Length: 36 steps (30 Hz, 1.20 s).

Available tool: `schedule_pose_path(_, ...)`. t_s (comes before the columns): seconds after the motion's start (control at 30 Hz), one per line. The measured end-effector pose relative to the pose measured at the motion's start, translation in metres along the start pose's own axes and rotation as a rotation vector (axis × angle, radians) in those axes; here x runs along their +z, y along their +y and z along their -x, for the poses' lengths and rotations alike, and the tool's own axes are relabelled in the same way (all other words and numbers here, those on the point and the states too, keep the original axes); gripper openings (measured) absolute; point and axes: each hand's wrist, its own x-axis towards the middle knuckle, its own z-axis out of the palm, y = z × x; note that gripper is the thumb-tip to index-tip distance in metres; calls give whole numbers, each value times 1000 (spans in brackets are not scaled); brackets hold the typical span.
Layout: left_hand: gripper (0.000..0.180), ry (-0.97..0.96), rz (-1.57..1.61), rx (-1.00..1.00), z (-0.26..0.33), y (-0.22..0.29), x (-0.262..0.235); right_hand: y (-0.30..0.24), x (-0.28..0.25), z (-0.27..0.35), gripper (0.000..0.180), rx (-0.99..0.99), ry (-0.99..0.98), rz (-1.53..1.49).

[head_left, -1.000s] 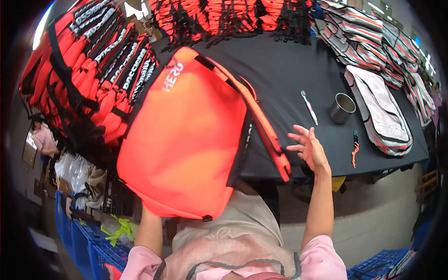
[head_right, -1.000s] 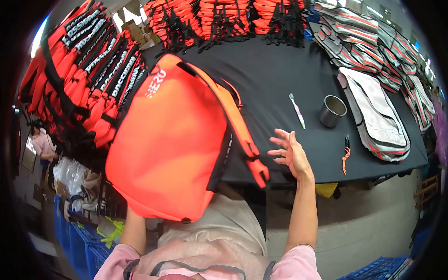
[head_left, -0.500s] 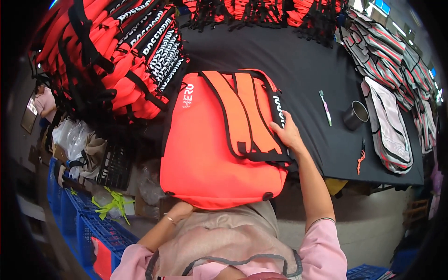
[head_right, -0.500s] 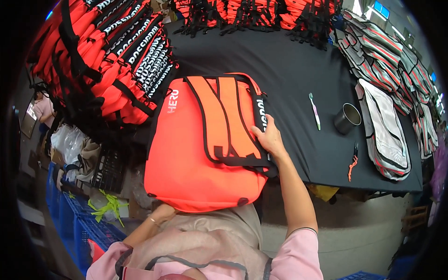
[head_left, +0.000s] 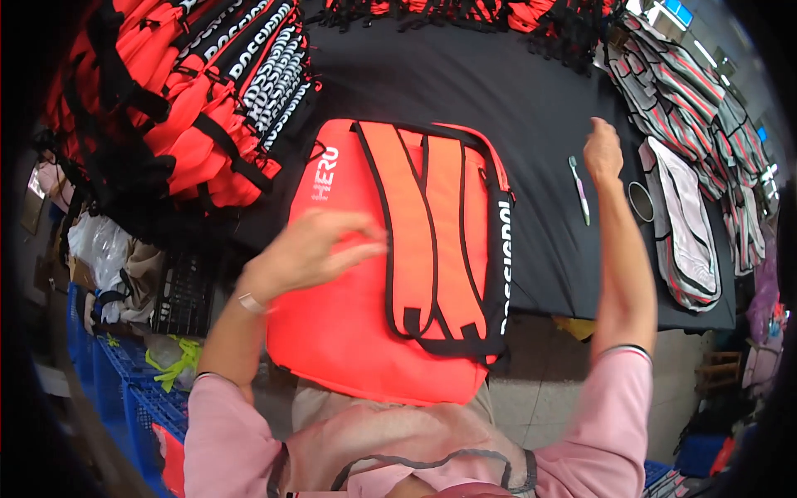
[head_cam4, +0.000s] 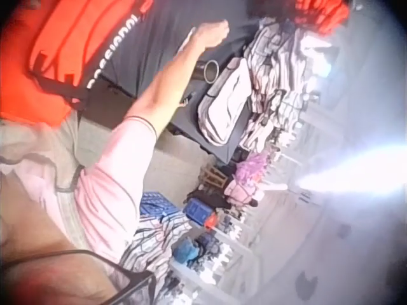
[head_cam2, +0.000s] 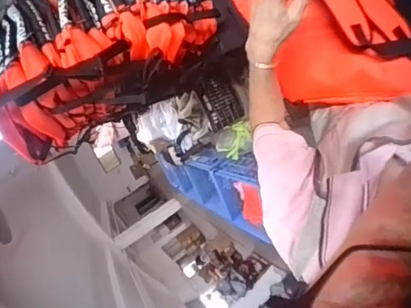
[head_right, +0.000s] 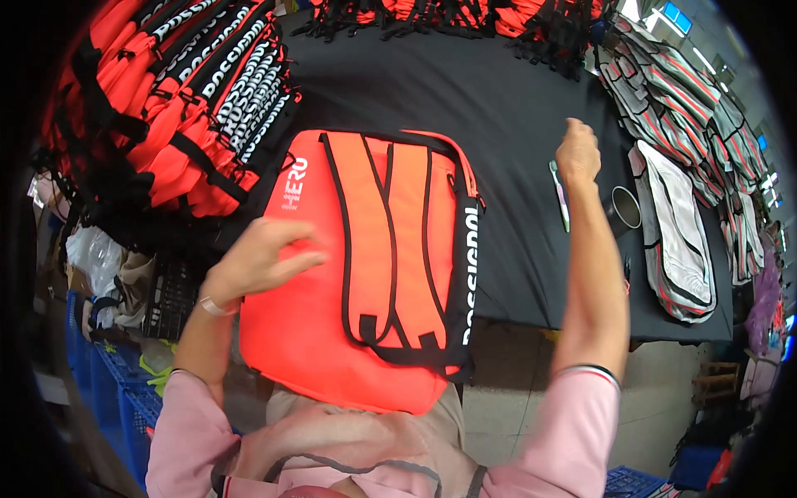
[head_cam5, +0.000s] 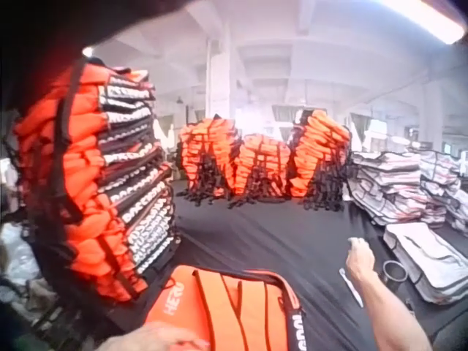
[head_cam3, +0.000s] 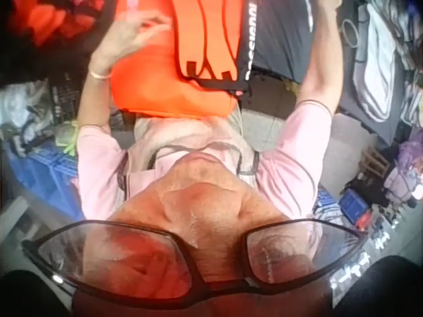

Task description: Inspecting and trimming loose threads from a red backpack in a factory environment.

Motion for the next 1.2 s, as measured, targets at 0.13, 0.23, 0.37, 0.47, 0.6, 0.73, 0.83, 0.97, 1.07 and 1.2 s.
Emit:
schedule_pose_path(0.13,51,117,-165,249,-82,-52,79,-19,72,2,32,893,-187,-1053)
schedule_pose_path(0.23,64,-73,-620,151,-67,-65,125,-122,73,52,47,299,-492,-697)
schedule_pose_path(0.37,69,-48,-421,118,-24,-61,157,-159,76,76,32,-29,-512,-313)
schedule_pose_path(0.47,67,-47,-326,126,-6,-48,163,-158,87,73,16,-365,-338,-63)
schedule_pose_path(0.6,66,-18,-296,114,-3,-47,164,-163,66,69,6,-656,-94,72)
schedule_pose_path(0.73,51,130,-86,87,-8,-49,147,-183,-7,66,11,-660,229,-46)
schedule_pose_path(0.83,38,615,157,154,-42,-26,90,-188,-58,74,24,-663,403,-217)
schedule_pose_path(0.97,60,674,-489,406,-98,13,7,-197,-107,93,29,-655,447,-332)
schedule_pose_path(1.07,54,367,-589,506,-129,24,-18,-203,-128,104,33,-697,512,-383)
schedule_pose_path(1.2,41,196,-397,438,-139,33,-16,-200,-130,115,48,-513,427,-431)
